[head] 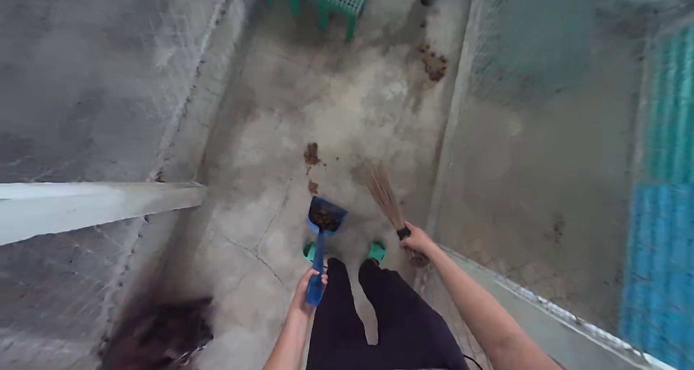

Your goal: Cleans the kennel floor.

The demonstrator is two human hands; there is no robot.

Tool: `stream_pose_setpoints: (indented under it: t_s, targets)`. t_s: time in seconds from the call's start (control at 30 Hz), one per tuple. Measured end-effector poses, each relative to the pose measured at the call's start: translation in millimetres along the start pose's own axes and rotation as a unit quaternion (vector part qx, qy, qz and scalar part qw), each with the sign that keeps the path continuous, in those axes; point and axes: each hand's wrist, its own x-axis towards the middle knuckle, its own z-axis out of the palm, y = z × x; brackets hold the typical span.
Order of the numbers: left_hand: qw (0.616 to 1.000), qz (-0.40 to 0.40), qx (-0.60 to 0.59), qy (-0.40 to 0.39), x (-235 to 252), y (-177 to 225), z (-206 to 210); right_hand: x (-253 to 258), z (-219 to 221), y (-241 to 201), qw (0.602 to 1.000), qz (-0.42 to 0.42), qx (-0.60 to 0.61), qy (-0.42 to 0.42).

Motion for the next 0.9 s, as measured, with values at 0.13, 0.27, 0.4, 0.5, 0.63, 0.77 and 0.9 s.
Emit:
stream_pose_setpoints:
  t_s: [0.13, 0.27, 0.4, 0.5, 0.63, 0.77, 0.9]
  targets:
    - [0.998, 0.026, -0.033, 0.052, 13, 45, 13, 13, 14, -48, 1.000, -0.009, 0.026, 0.009]
    - [0.990, 0.044, -0.071, 0.113, 31, 103, 34, 24, 5, -78, 1.000, -0.014, 0.020, 0.012]
    - [0.985, 0.031, -0.068, 0.155, 44, 137, 60, 39, -23, -106, 1.000, -0.008, 0.018, 0.002]
    - [0.985, 0.025, -0.073, 0.157, 58, 138, 72, 59, -53, -133, 1.000, -0.002, 0.029, -0.010]
    - [0.978, 0.033, -0.080, 0.189, 71, 149, 90, 81, -94, -171, 0.999, -0.004, 0.048, -0.017]
    - [0.969, 0.045, -0.108, 0.219, 77, 163, 125, 96, -124, -197, 1.000, -0.007, 0.011, -0.013]
    - [0.967, 0.075, -0.121, 0.213, 108, 207, 170, 100, -148, -228, 0.999, -0.019, 0.035, 0.001]
